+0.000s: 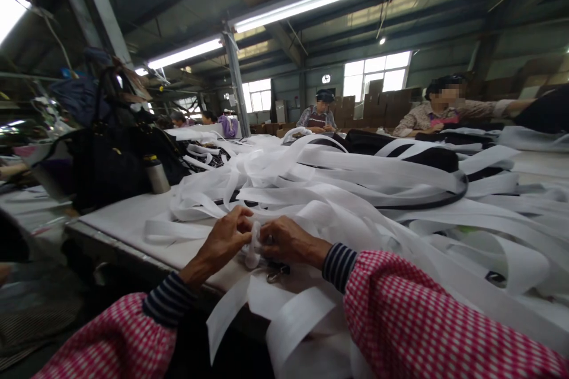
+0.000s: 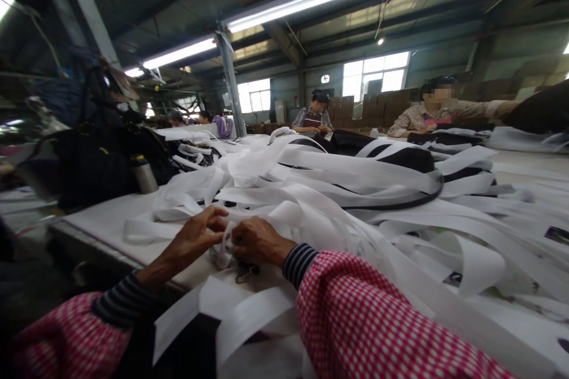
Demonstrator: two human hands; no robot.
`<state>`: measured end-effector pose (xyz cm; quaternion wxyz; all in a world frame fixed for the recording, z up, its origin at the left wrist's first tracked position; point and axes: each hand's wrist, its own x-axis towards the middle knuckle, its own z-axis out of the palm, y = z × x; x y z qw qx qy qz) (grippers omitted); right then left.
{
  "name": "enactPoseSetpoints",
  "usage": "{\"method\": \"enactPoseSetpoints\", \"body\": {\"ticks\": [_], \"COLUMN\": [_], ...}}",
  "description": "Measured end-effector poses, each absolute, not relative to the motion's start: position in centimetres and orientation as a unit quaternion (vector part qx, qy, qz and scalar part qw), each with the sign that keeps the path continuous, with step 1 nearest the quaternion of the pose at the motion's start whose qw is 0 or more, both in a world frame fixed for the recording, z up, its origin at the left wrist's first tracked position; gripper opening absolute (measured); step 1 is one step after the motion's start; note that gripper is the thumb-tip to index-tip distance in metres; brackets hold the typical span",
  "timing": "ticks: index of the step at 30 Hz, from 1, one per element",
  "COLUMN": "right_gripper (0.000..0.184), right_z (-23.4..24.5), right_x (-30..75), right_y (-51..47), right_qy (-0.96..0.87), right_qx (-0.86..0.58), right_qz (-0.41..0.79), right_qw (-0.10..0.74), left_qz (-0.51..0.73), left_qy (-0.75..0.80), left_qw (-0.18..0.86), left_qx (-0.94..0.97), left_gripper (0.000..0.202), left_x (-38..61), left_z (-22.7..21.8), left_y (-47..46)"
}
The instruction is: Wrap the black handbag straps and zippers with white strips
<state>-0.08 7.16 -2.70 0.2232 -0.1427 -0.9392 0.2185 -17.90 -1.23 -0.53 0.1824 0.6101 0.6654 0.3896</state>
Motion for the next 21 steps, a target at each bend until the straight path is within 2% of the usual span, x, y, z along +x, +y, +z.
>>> {"method": "enactPoseSetpoints", "body": {"ticks": [2,5,8,11,13,15,21], "right_gripper": [0.006,0.014,0.015,0.011,0.010,0.010,0.008], "right_z": [-2.8,-3.1,-3.4,-3.4,-3.4,-3.4,-3.6], "right_x": [-0.1,-0.1,0.0,0.1,0.2,0.2,0.0], "right_y": [7.1,7.2,7.3,7.2,7.1,7.1,7.1], "right_qy": [-0.935,-0.929,-0.928,-0.924,-0.922,-0.919,-0.923], "right_qx": [-0.146,-0.141,-0.134,-0.137,-0.140,-0.143,-0.160], "right_qz": [0.227,0.238,0.240,0.245,0.253,0.262,0.238], "right_qw": [0.231,0.244,0.253,0.259,0.259,0.259,0.257], "left_qz": [0.424,0.424,0.374,0.297,0.262,0.249,0.234], "left_qy": [0.653,0.638,0.634,0.625,0.617,0.603,0.583], "left_qw": [0.265,0.317,0.271,0.208,0.204,0.216,0.175], "left_qx": [0.570,0.559,0.620,0.691,0.713,0.726,0.758], "left_gripper": [0.050,0.034,0.027,0.031,0.034,0.037,0.026], "left_x": [-17.9,-18.0,-18.4,-19.0,-19.4,-19.7,-20.5], "left_z": [-0.8,-0.9,-0.7,-0.2,0.2,0.2,-0.2], "left_y": [-1.2,-1.2,-1.6,-2.0,-2.0,-2.0,-1.7]}}
